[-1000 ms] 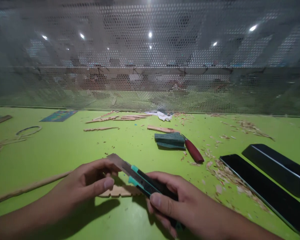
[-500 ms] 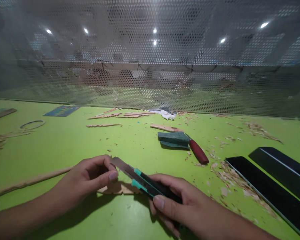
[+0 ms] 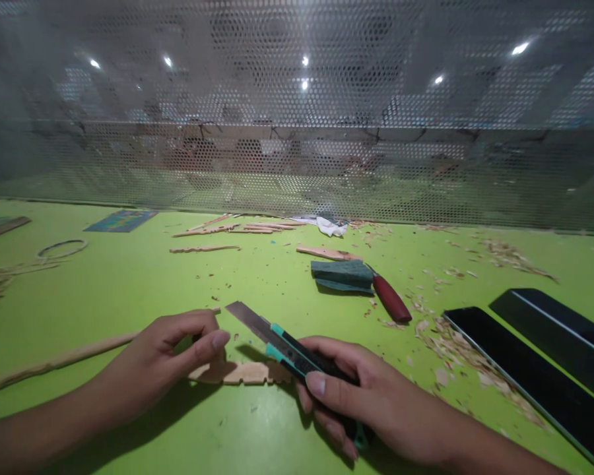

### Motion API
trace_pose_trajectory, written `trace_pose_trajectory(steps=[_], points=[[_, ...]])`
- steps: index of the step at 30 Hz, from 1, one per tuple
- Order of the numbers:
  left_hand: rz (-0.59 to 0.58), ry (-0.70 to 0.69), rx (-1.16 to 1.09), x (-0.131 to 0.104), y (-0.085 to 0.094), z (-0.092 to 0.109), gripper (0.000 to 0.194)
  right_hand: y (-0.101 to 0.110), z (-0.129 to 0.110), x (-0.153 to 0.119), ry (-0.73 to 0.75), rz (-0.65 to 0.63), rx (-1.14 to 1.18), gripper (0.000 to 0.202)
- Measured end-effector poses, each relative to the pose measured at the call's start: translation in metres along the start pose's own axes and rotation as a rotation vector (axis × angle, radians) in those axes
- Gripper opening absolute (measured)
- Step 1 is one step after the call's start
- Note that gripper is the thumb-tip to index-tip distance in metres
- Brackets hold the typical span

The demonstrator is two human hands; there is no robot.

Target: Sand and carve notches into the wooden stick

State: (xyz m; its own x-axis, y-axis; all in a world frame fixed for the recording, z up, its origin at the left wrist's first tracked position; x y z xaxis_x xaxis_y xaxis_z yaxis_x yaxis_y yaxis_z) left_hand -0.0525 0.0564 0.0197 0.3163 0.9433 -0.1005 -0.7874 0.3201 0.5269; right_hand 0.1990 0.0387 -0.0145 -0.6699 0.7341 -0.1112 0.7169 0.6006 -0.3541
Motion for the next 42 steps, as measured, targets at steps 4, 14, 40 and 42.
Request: trace_pose_trajectory(steps=[4,14,40,42], points=[[0.046,-0.047,0.07,-0.002,0.001,-0.002,0.022,-0.001,0.0,0.0,-0.001,0.004,-0.002,0.037],[-0.012,-0.054,0.143,0.002,-0.002,-0.002,0.023,0.034,-0.041,-0.008,0.299,0.429,-1.094,0.044],[-0.093,-0.125,0.108,0.003,-0.003,-0.005,0.032,0.046,-0.075,-0.015,0.272,0.461,-1.549,0.043],[-0.067,-0.128,0.12,0.002,-0.003,-0.006,0.033,0.049,-0.089,-0.021,0.208,0.373,-1.501,0.043]])
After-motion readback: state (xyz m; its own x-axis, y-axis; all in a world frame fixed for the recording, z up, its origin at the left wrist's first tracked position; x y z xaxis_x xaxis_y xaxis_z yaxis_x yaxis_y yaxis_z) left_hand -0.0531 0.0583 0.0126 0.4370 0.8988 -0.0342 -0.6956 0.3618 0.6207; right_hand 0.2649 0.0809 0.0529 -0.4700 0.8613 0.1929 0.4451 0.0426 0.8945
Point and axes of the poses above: each hand's wrist, its own x-axis towards the middle knuckle, its own y-axis out of the back of the hand, z = x × y, the point moved 4 cm from there along x, towards the middle knuckle, and after that the axes turned 6 degrees about y, right-handed, at the moved point
